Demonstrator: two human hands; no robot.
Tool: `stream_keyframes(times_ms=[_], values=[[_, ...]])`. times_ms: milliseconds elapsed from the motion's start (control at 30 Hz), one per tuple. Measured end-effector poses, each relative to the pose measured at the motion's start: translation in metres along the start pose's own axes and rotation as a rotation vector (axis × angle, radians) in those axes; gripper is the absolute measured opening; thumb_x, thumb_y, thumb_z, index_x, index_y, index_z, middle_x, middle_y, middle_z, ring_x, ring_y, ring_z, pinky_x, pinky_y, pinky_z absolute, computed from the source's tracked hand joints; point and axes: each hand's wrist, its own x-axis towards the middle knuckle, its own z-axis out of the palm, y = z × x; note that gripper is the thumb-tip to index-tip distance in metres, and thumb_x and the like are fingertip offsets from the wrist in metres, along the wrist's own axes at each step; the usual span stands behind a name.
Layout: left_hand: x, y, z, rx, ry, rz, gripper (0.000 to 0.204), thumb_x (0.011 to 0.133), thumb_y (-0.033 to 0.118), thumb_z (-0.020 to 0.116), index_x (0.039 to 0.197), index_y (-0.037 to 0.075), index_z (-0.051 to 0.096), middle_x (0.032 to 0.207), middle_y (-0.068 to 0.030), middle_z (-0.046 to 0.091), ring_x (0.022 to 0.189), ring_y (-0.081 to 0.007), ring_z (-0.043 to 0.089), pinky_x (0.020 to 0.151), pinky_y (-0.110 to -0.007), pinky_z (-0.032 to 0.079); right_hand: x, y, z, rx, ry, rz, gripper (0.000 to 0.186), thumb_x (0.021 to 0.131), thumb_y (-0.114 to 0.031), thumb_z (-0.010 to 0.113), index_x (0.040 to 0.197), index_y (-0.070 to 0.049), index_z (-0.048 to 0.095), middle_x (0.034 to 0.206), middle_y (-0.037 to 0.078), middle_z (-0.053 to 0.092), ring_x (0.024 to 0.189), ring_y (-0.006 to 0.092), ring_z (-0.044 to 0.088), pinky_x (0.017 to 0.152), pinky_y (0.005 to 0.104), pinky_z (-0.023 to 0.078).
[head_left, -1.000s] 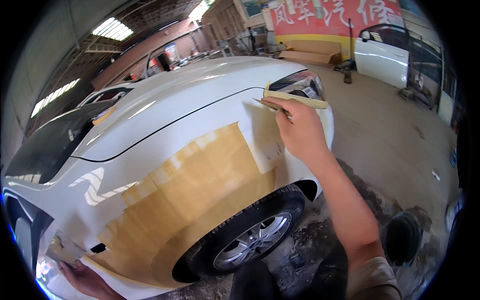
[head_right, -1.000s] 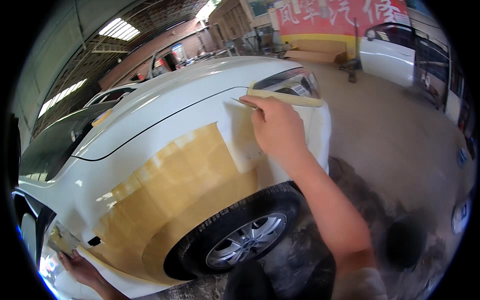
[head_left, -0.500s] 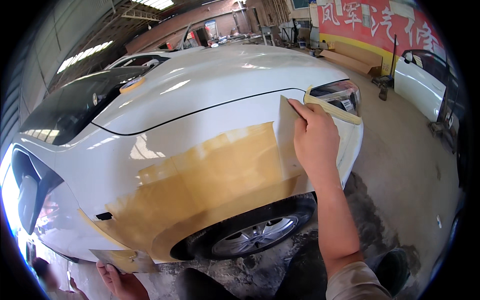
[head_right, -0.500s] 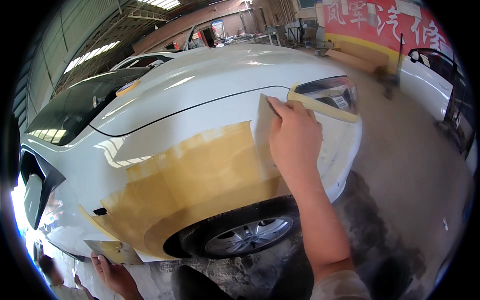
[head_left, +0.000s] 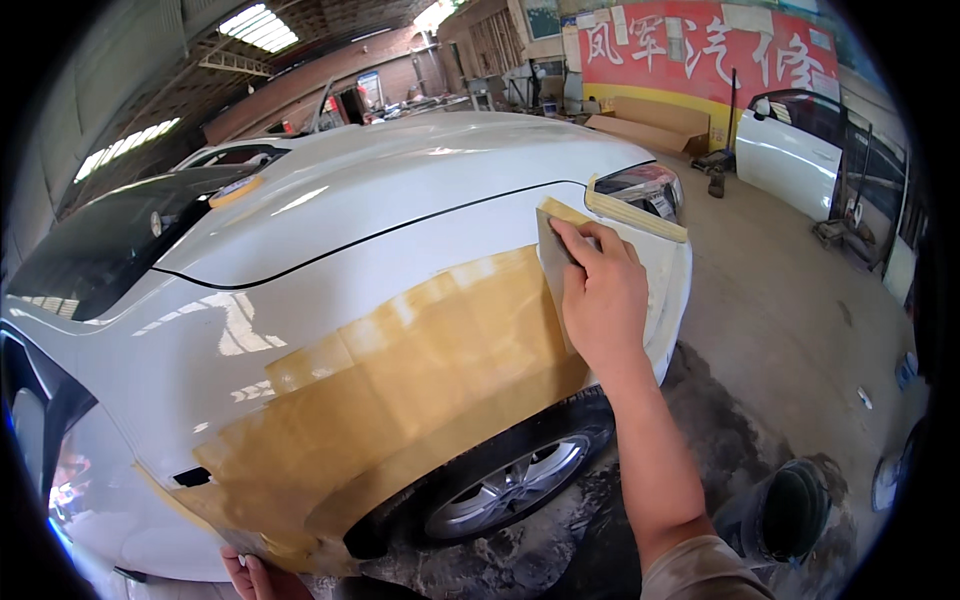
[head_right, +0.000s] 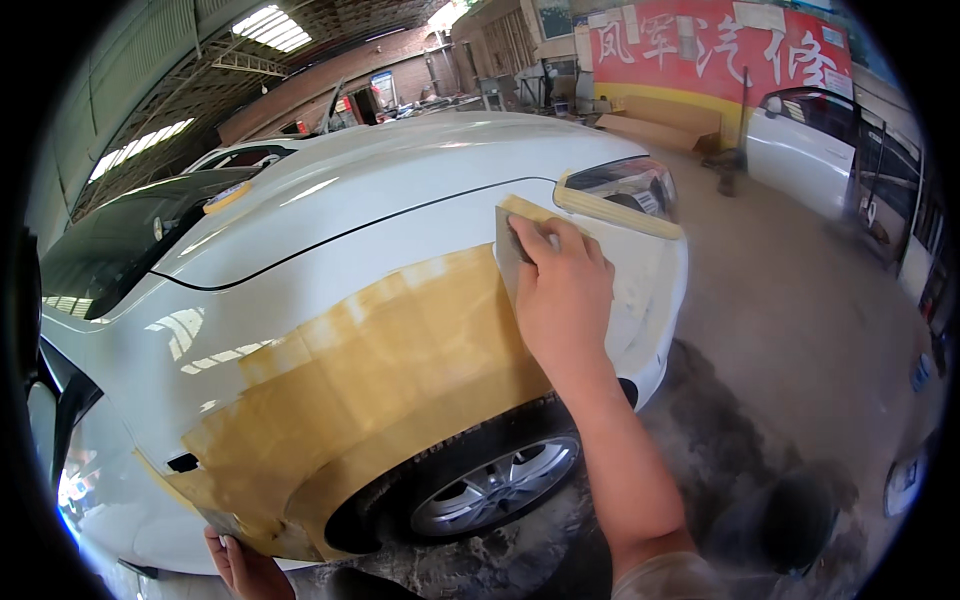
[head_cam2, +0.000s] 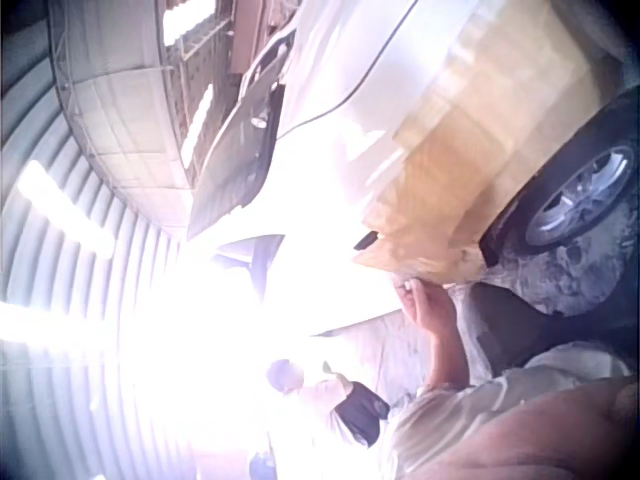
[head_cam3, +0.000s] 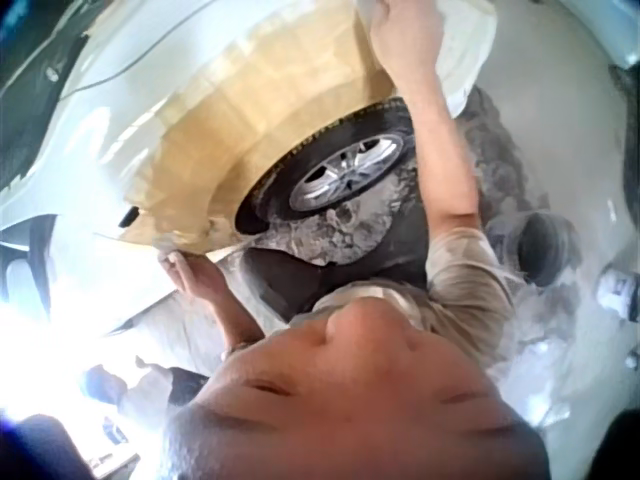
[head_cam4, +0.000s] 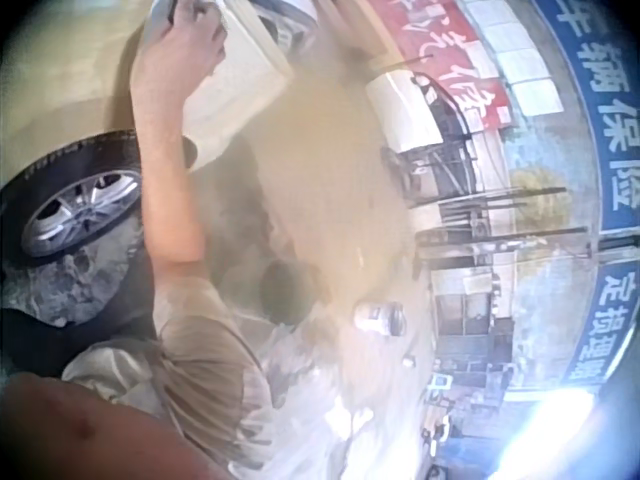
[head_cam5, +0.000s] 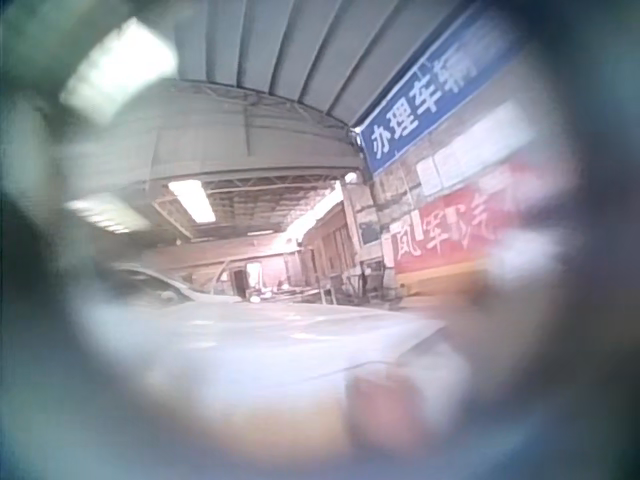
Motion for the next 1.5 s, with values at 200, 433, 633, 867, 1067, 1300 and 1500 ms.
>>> stream_keyframes(times_ms=[200,433,633,867,1067,1300,1500], values=[[-0.005,-0.023,-0.008,-0.112,-0.08,-0.053,0.025,0.102,0.012,0.057,0.125,0.0,0.054,0.12,-0.0121,0.061,0.112,-0.022,0.057,0.102,-0.037,0.044,-0.012,-0.011,-0.004,0.012,-0.021,-0.017,0.049,0.083,0.0,0.063,0.128,-0.018,0.069,0.118,0.011,0.064,0.109,0.0342,0.06,0.094,0.0471,0.046],[-0.013,-0.036,-0.004,-0.124,-0.094,-0.081,0.025,0.103,0.012,0.057,0.126,0.002,0.056,0.119,-0.0104,0.061,0.109,-0.0207,0.057,0.1,-0.036,0.044,-0.03,-0.017,-0.008,0.034,-0.016,-0.084,0.052,0.08,0.003,0.064,0.127,-0.016,0.068,0.119,0.012,0.062,0.112,0.0356,0.058,0.096,0.0474,0.044],[-0.021,-0.031,0.008,-0.082,-0.085,-0.138,0.019,0.104,0.014,0.056,0.121,0.005,0.056,0.113,-0.0093,0.061,0.107,-0.0206,0.056,0.099,-0.036,0.044,-0.05,-0.021,-0.015,0.054,-0.027,-0.127,0.057,0.075,0.004,0.065,0.128,-0.016,0.067,0.12,0.011,0.061,0.113,0.0357,0.057,0.098,0.0482,0.043],[-0.03,-0.035,0.024,-0.118,-0.177,-0.187,0.018,0.104,0.012,0.055,0.121,0.005,0.055,0.116,-0.0099,0.062,0.109,-0.0211,0.058,0.1,-0.036,0.045,-0.073,-0.014,-0.026,0.06,-0.067,-0.157,0.06,0.072,0.003,0.066,0.128,-0.018,0.067,0.123,0.011,0.059,0.117,0.0349,0.055,0.101,0.0498,0.041],[-0.041,-0.023,0.039,-0.154,-0.196,-0.179,0.021,0.104,0.01,0.055,0.124,0.005,0.054,0.12,-0.0107,0.061,0.111,-0.0217,0.058,0.101,-0.037,0.046,-0.081,-0.005,-0.047,0.092,-0.135,-0.228,0.052,0.074,-0.003,0.07,0.124,-0.02,0.069,0.12,0.009,0.062,0.115,0.0323,0.058,0.097,0.0478,0.043],[-0.051,-0.012,0.031,0.221,-0.228,0.121,0.028,0.104,0.007,0.054,0.131,0.002,0.053,0.126,-0.0126,0.06,0.112,-0.0228,0.058,0.102,-0.037,0.046,-0.013,0.045,-0.064,0.199,0.026,-0.111,0.039,0.083,-0.003,0.064,0.117,-0.019,0.075,0.106,0.007,0.07,0.102,0.0301,0.064,0.09,0.0443,0.046],[-0.064,0.002,0.049,-0.038,-0.174,-0.08,0.025,0.104,0.004,0.052,0.129,0.002,0.055,0.125,-0.0126,0.061,0.114,-0.0231,0.059,0.102,-0.037,0.047,0.029,0.061,-0.046,0.251,-0.102,0.031,0.033,0.091,-0.006,0.06,0.117,-0.018,0.075,0.106,0.005,0.071,0.098,0.0277,0.065,0.087,0.0428,0.046]])
